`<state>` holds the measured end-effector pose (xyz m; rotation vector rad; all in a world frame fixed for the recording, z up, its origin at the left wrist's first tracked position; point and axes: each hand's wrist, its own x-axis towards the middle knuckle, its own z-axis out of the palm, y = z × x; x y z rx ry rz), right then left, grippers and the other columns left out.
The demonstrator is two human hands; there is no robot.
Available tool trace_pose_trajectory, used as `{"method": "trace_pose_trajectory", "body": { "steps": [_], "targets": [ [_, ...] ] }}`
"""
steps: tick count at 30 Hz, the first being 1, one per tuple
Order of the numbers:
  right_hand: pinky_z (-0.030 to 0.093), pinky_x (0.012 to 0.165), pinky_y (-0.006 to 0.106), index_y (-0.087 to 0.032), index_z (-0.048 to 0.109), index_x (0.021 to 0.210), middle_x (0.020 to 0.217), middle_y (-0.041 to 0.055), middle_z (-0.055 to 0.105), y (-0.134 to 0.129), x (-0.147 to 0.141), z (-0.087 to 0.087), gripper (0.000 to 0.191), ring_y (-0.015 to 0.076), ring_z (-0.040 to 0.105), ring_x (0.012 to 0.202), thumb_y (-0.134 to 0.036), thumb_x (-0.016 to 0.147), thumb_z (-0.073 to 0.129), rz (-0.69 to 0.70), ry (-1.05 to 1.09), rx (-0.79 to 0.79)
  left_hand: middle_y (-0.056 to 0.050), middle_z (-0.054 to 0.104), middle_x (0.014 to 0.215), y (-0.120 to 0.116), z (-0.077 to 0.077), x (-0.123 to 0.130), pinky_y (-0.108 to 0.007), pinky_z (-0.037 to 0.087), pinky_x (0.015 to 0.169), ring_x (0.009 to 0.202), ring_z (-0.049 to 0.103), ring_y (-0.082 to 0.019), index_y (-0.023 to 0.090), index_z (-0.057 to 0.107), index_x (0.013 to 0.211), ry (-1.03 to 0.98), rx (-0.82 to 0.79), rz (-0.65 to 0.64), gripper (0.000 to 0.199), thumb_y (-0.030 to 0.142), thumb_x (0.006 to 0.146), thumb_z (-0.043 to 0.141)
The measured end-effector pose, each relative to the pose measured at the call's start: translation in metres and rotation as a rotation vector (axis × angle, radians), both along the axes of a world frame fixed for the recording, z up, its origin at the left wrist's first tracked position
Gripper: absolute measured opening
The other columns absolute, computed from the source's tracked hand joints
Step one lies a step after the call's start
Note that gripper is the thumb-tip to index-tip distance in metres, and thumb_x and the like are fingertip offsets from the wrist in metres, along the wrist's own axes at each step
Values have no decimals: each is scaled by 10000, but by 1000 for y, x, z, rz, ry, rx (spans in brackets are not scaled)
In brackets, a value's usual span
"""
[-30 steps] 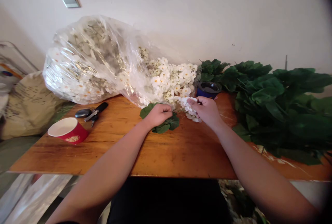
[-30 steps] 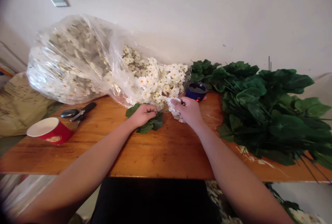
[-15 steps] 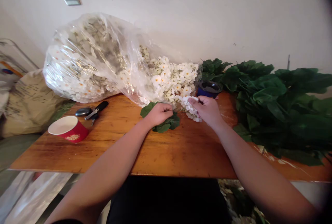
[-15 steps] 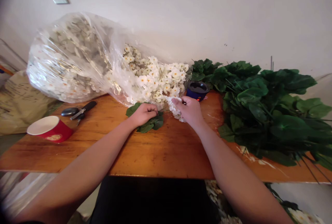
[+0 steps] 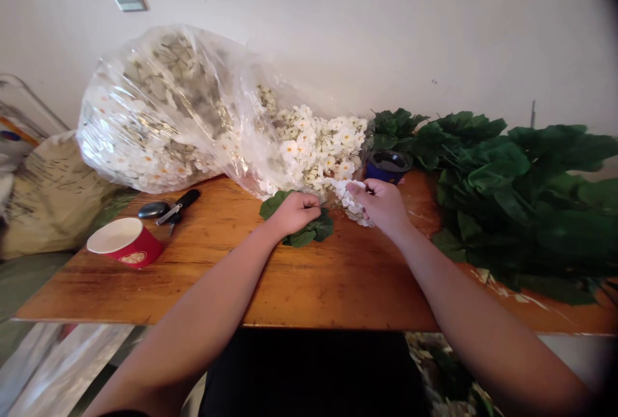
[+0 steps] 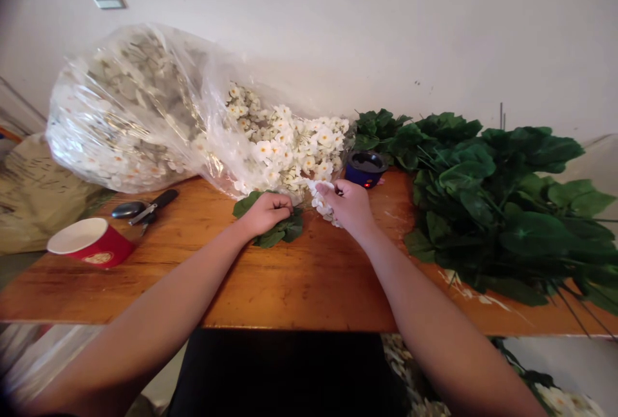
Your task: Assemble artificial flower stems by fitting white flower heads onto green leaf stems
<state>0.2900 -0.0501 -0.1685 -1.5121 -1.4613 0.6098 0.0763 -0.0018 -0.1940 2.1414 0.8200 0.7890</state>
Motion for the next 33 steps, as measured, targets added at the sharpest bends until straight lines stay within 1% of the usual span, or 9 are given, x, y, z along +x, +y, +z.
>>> {"method": "trace_pose_trajectory", "body": {
  "steps": [4,8,11,13,17,19,24,29,33],
  "targets": [
    [323,370,230,-198,526,673,442,-35,470,2,2,-2,476,121,458,376,-662,761,581,37,38,-9,31,463,576,0,-1,0,-255,309,575,586,421,-106,159,519,590,6,-3,-3,181,189,766,490],
    [414,465,228,-194,564,827,680,-7,602,5,11,0,454,125,530,533,-597,671,705,212,76,-28,38,419,563,0,0,1,-248,298,563,572,392,-100,163,488,577,21,-2,9,219,232,783,519],
    [474,558,250,-194,589,1025,878,34,662,7,17,-1,611,164,587,687,-487,544,825,342,8,-74,41,398,563,-2,3,1,-245,299,563,572,379,-96,165,461,570,39,0,10,278,295,801,548],
    [484,590,264,-185,606,1077,941,60,679,9,18,-4,643,186,607,743,-456,539,833,355,-34,-88,40,403,569,-2,4,1,-244,303,568,575,379,-95,165,449,574,42,-7,0,307,325,814,554],
    [436,528,254,-162,677,933,782,57,694,12,18,-9,404,177,597,634,-478,686,724,362,-112,-144,39,418,583,-2,5,2,-241,312,577,580,386,-93,162,458,597,36,-36,-30,320,355,833,553],
    [395,492,244,-161,692,870,690,42,678,13,16,-10,354,161,567,569,-487,734,672,363,-150,-156,39,422,585,-1,3,2,-240,314,578,580,388,-94,161,475,608,49,-42,-35,318,368,837,552],
    [320,478,233,-165,619,642,541,-7,583,14,11,-12,338,120,470,502,-483,755,625,316,-249,-79,39,443,587,0,0,2,-237,311,575,583,394,-97,159,503,632,102,-35,-39,314,385,846,545],
    [270,475,240,-173,563,587,507,-27,508,15,4,-21,352,107,405,491,-475,762,609,260,-270,-2,43,418,587,0,0,1,-236,307,573,582,382,-95,160,482,627,108,-3,-31,320,376,857,534],
    [296,480,242,-178,569,608,520,-16,542,14,0,-24,318,118,442,495,-448,774,595,259,-213,-8,43,426,587,-1,-2,1,-234,313,580,586,385,-95,160,472,622,105,35,-43,320,363,862,533]
  ]
}}
